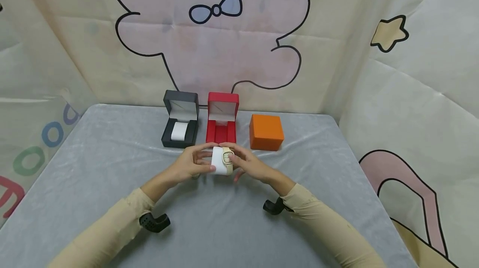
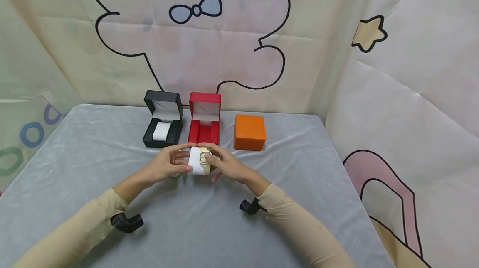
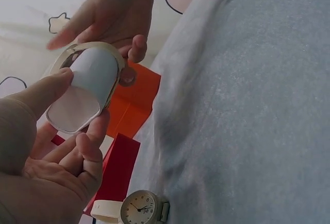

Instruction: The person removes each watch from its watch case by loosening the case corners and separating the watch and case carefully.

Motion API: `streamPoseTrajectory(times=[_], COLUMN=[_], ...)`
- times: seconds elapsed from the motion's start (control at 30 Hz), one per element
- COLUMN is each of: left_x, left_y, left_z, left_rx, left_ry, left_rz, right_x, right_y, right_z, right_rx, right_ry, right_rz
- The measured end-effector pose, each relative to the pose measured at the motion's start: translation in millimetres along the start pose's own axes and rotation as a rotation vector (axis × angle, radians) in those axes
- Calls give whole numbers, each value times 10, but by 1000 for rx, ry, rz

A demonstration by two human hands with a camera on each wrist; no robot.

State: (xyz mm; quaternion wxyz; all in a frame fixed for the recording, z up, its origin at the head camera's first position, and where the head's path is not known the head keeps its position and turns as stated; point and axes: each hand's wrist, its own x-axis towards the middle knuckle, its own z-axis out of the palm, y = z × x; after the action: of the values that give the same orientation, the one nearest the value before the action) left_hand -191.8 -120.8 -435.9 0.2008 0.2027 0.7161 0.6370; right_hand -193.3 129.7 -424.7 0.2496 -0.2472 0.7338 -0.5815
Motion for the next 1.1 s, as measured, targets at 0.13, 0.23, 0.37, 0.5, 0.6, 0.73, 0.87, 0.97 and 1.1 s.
streamPoseTrajectory(times=[0.13, 0.23, 0.37, 0.5, 0.6, 0.73, 0.87, 0.97, 1.1], left_x=[19, 20, -4, -28, -27, -16, 0, 14, 21], left_y=[9, -9, -31, -43, -55, -68, -47, -20, -8], left_z=[-12, -22, -29, -25, -22, -18, -16, -20, -36], left_rx=[13, 12, -6, -13, -19, -29, -36, -41, -33], left_ry=[-5, -3, 4, 11, 14, 20, 27, 37, 60], left_rz=[4, 3, -32, -44, -29, -12, 3, 6, -6], right_x=[11, 7, -16, -23, -23, -19, -4, 5, 13], right_y=[-21, -23, -10, 9, 26, 29, 7, -9, -30], right_z=[-32, -49, -49, -21, 1, 26, 19, -3, -17], right_rx=[4, -5, 4, 43, 82, 113, 137, 180, 238], right_ry=[11, 23, 38, 53, 81, 112, 133, 144, 156], right_rz=[17, 21, 31, 38, 49, 73, 89, 106, 143])
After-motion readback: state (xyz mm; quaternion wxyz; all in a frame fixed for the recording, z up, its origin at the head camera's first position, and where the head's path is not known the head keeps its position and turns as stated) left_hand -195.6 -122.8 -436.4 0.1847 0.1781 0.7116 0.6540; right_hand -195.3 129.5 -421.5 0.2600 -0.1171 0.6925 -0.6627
